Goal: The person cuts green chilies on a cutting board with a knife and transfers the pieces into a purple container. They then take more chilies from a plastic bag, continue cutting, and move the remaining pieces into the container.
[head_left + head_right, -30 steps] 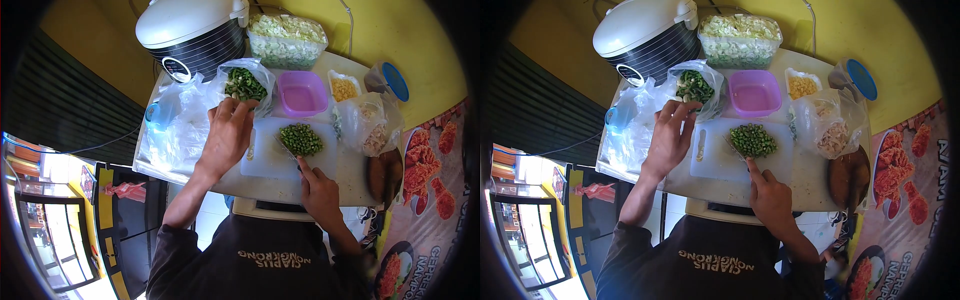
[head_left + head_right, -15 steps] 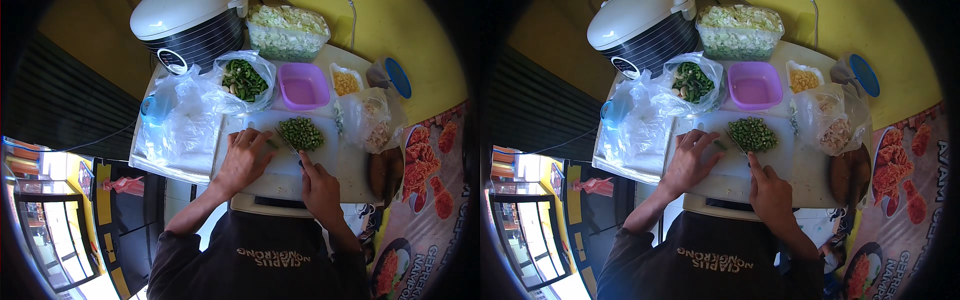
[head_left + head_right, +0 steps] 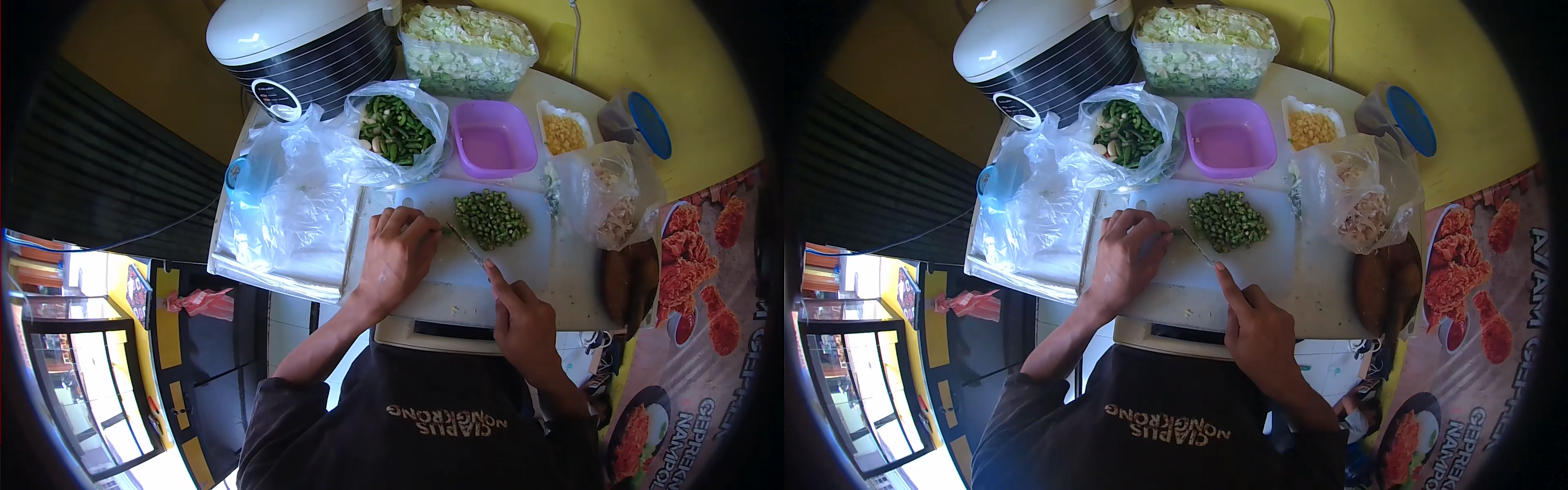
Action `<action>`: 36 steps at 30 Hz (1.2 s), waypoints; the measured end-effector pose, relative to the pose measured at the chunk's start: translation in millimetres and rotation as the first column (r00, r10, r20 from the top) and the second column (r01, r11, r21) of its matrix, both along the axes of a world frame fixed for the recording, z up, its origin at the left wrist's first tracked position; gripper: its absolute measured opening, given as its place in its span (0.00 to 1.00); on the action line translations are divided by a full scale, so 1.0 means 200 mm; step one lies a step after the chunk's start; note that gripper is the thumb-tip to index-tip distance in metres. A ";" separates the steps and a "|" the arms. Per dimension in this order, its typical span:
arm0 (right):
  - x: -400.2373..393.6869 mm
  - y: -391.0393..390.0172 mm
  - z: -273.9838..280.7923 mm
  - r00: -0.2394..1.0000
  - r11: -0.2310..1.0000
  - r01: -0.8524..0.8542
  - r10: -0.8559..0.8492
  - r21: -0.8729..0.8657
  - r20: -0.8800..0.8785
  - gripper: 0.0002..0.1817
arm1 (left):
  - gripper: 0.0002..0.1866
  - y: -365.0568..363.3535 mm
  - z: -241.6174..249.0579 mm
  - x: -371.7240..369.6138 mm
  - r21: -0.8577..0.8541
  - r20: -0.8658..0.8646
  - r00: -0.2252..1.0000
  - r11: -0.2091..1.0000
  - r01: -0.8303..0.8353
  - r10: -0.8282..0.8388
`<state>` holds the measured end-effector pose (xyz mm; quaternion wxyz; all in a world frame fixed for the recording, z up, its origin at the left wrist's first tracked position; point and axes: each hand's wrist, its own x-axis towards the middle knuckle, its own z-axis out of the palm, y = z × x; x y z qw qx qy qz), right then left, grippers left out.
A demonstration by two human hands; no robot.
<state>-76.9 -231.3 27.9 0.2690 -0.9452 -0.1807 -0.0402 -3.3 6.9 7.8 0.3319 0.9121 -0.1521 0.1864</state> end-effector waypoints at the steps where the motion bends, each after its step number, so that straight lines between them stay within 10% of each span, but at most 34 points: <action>1: 0.00 0.00 0.00 1.000 1.000 0.000 0.000 -0.003 -0.010 0.40 | 0.08 -0.01 0.00 0.00 -0.016 0.009 1.000 1.000 -0.016 0.016; 36: 0.03 0.00 0.02 0.995 0.980 -0.092 0.083 -0.175 -0.057 0.43 | 0.08 -0.02 -0.02 -0.01 -0.102 -0.007 1.000 0.995 -0.002 0.001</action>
